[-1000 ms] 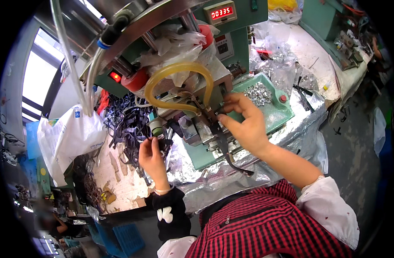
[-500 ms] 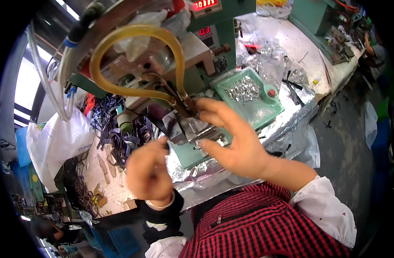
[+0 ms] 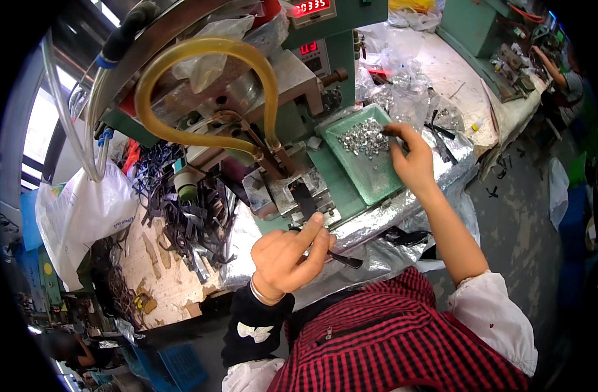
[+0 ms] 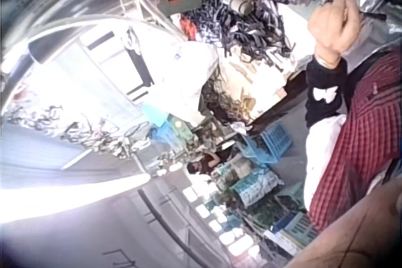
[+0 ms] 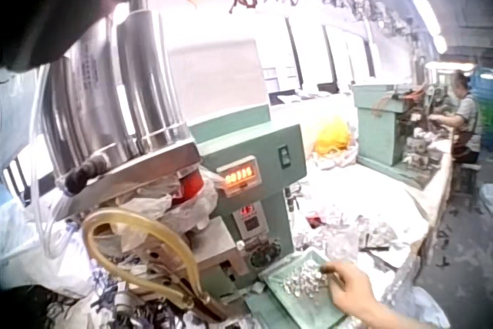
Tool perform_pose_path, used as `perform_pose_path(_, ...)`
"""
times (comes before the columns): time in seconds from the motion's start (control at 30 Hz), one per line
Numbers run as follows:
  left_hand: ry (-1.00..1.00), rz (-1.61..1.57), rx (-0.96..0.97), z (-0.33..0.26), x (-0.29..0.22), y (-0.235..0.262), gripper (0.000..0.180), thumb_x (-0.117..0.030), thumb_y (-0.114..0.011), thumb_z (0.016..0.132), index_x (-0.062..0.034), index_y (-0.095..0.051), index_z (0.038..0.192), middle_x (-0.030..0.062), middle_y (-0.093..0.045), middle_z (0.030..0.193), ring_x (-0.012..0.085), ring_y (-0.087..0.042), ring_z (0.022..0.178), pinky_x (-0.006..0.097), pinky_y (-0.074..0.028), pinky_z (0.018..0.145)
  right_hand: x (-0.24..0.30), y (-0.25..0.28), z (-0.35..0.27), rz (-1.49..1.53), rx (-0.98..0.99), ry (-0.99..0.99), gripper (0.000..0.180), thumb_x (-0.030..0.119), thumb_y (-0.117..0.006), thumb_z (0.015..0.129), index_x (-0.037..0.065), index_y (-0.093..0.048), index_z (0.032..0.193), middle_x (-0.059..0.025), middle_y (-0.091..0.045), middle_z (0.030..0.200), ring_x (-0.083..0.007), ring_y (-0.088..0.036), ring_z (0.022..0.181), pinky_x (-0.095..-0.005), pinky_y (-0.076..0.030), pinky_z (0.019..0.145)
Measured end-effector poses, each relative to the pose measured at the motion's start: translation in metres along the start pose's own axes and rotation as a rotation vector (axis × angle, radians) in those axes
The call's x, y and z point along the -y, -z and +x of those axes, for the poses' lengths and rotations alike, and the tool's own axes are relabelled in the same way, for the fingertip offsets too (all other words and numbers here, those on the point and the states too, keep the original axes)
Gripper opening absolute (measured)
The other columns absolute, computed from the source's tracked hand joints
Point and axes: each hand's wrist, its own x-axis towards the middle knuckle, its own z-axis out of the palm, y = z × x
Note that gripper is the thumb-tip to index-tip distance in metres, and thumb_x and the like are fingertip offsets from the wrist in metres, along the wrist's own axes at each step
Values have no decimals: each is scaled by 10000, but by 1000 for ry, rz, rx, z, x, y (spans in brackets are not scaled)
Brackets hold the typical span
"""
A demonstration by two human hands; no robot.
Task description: The person repeatedly picks dark shoelaces and small metal aglets from a tray, inserts the aglets into the lace ends, and uses a press machine to crimp them. The finished laces are placed into a white sack on the floor.
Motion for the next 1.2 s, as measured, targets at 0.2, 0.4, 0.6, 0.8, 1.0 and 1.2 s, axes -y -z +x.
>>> perform_pose_path(0.2, 87, -44, -87, -2, -3, -11, 299, -11, -834, 709, -38, -706, 978, 185, -748, 1057, 185, -594, 534, 281, -431, 454, -10, -7, -18, -352, 191, 104, 105, 105, -740, 763, 72, -678, 841, -107, -615, 883, -323, -602, 943, -429, -486, 851)
perform_pose_path(0.4, 244, -73, -57, -20, -40, 28, 307, 43, -761, 715, 5, -716, 1016, 190, -743, 1090, 196, -661, 643, 270, -515, 558, -12, -24, -25, -339, 81, 228, 114, 76, -725, 770, 44, -657, 856, -106, -672, 891, -332, -634, 866, -423, -499, 785)
perform_pose_path(0.6, 854, 400, -562, -71, -41, 105, 136, 29, -646, 955, 46, -675, 1087, 152, -703, 1095, 230, -675, 970, 325, -541, 872, -16, -23, -22, -248, 90, 199, 119, 42, -663, 812, 26, -685, 928, -141, -687, 917, -343, -651, 921, -420, -498, 842)
perform_pose_path(0.8, 976, 562, -233, -112, 81, 138, 145, -67, -676, 937, -24, -719, 1068, 82, -696, 1047, 191, -652, 885, 307, -514, 749, -7, -11, -19, -315, 172, 34, 117, 82, -697, 785, 75, -712, 902, -99, -674, 896, -321, -629, 928, -426, -502, 834)
perform_pose_path(1.0, 1379, 940, 172, -167, 196, 95, 489, -540, -715, 853, -56, -791, 865, 174, -690, 943, 359, -666, 906, 471, -511, 787, 8, -26, -18, -495, 101, 160, 114, 125, -729, 788, 84, -713, 894, -82, -661, 881, -311, -618, 921, -437, -499, 803)
perform_pose_path(1.2, 1436, 416, 10, -201, 175, 47, 297, -303, -792, 831, -10, -775, 874, 162, -723, 745, 286, -691, 663, 382, -518, 661, 5, -8, -38, -221, -16, 126, 112, 76, -723, 809, 61, -721, 920, -87, -695, 903, -285, -655, 837, -376, -518, 766)
